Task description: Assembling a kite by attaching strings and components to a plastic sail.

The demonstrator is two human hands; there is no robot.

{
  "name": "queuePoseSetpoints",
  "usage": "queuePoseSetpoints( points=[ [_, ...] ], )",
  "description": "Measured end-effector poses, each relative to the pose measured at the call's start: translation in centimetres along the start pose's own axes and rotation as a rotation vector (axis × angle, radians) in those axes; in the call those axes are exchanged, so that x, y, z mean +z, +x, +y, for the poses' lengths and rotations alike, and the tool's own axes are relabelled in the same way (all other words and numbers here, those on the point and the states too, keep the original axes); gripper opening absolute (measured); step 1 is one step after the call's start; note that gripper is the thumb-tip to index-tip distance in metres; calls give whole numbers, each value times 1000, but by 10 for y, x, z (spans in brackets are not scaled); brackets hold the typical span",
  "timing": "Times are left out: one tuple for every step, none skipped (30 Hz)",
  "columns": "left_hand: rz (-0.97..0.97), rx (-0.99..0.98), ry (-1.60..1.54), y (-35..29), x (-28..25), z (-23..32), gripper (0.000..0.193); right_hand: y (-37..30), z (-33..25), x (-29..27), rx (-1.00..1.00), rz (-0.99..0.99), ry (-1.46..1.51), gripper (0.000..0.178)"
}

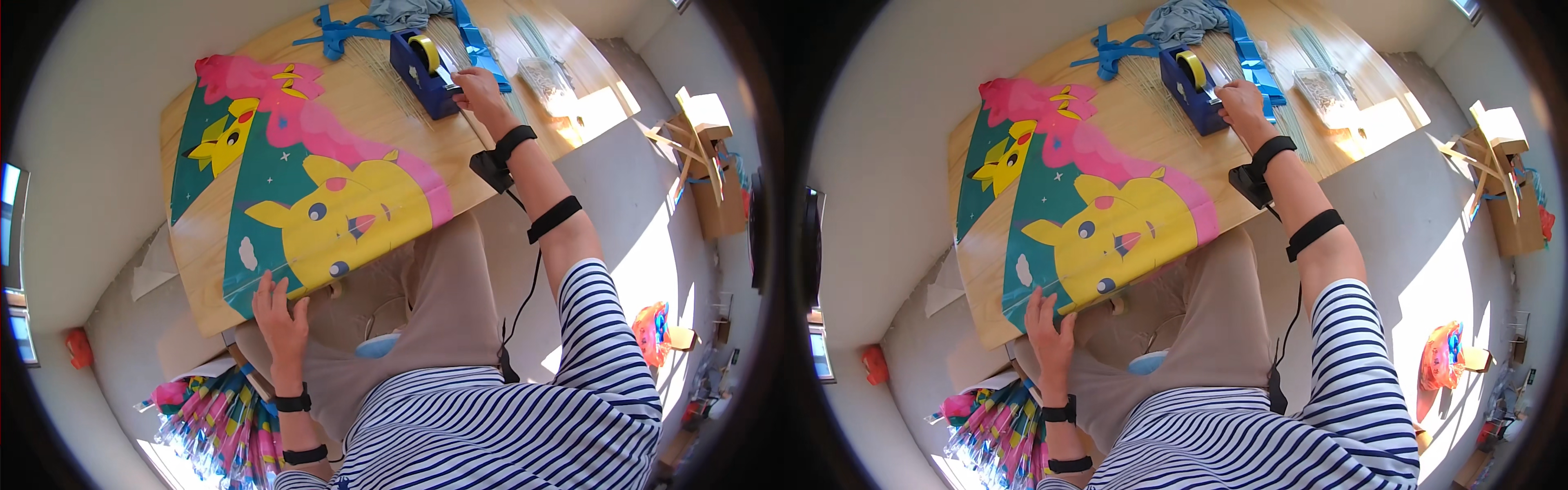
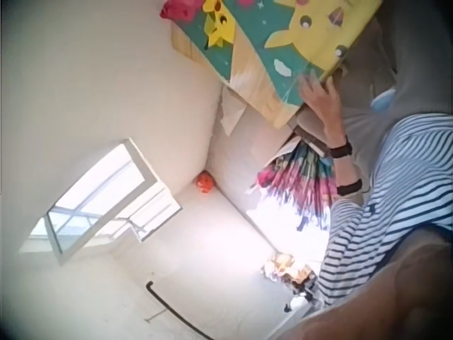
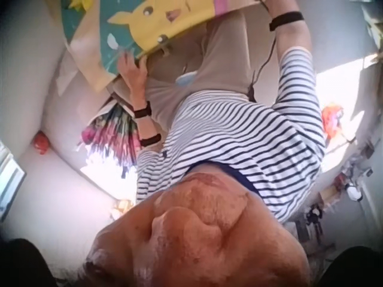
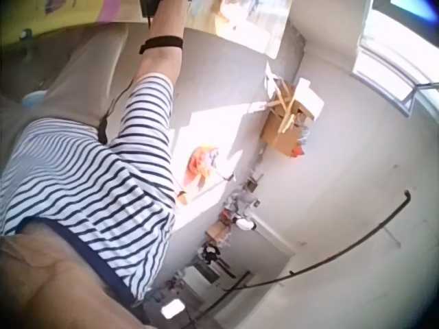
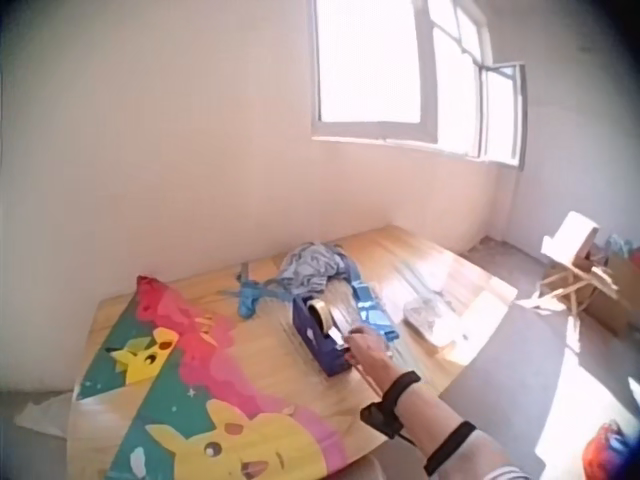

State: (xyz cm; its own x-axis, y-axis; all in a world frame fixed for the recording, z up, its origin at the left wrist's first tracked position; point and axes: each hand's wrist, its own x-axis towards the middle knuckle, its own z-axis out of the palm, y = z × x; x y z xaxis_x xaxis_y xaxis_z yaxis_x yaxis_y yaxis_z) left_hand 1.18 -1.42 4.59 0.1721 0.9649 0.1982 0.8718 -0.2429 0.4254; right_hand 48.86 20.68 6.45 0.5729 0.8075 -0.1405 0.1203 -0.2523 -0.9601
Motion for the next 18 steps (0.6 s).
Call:
queuePoseSetpoints(
  points=[
    [-4,4,10,-2,2,1,45,3,-5,-2,53,-70,-20,34],
    [-8,9,19,-3,4,1,44,5,-10,-4,54,-72,-40,32],
    [-20,10,25,-6,6,0,44,4,-14,-2,58,-78,-62,31],
    [-32,12,31,-9,7,-1,43,4,-16,-2,63,-83,-83,29],
    [-45,14,37,-10,9,-1,43,8,-14,-4,73,-103,-53,29],
    [-56,12,39,-11,10,-1,42,9,-11,-5,85,-125,-21,29],
    [-68,11,41,-12,10,0,42,12,-9,-7,96,-147,11,29],
    [-79,9,42,-12,11,2,41,13,-6,-9,94,-139,63,28],
    [-83,9,41,-12,11,4,40,5,-8,-11,93,-134,113,27],
    [-87,8,40,-12,11,6,40,-2,-8,-13,93,-129,163,26],
    [-90,7,40,-12,11,8,39,-5,-4,-12,60,-152,177,25],
    [-95,14,41,-11,11,11,39,-8,1,-16,27,-167,186,23],
    [-99,19,44,-9,12,15,38,-9,6,-18,-7,-183,195,22],
    [-103,24,47,-8,11,18,38,-10,12,-20,5,-183,206,21],
    [-103,31,45,-6,11,21,37,-11,18,-22,17,-181,218,20],
    [-102,38,43,-4,11,24,37,-11,23,-23,29,-180,231,19],
    [-102,44,40,-2,10,26,37,-11,28,-24,30,-174,272,20],
    [-94,39,39,-2,8,28,37,-14,31,-22,36,-173,312,22]
  ],
)
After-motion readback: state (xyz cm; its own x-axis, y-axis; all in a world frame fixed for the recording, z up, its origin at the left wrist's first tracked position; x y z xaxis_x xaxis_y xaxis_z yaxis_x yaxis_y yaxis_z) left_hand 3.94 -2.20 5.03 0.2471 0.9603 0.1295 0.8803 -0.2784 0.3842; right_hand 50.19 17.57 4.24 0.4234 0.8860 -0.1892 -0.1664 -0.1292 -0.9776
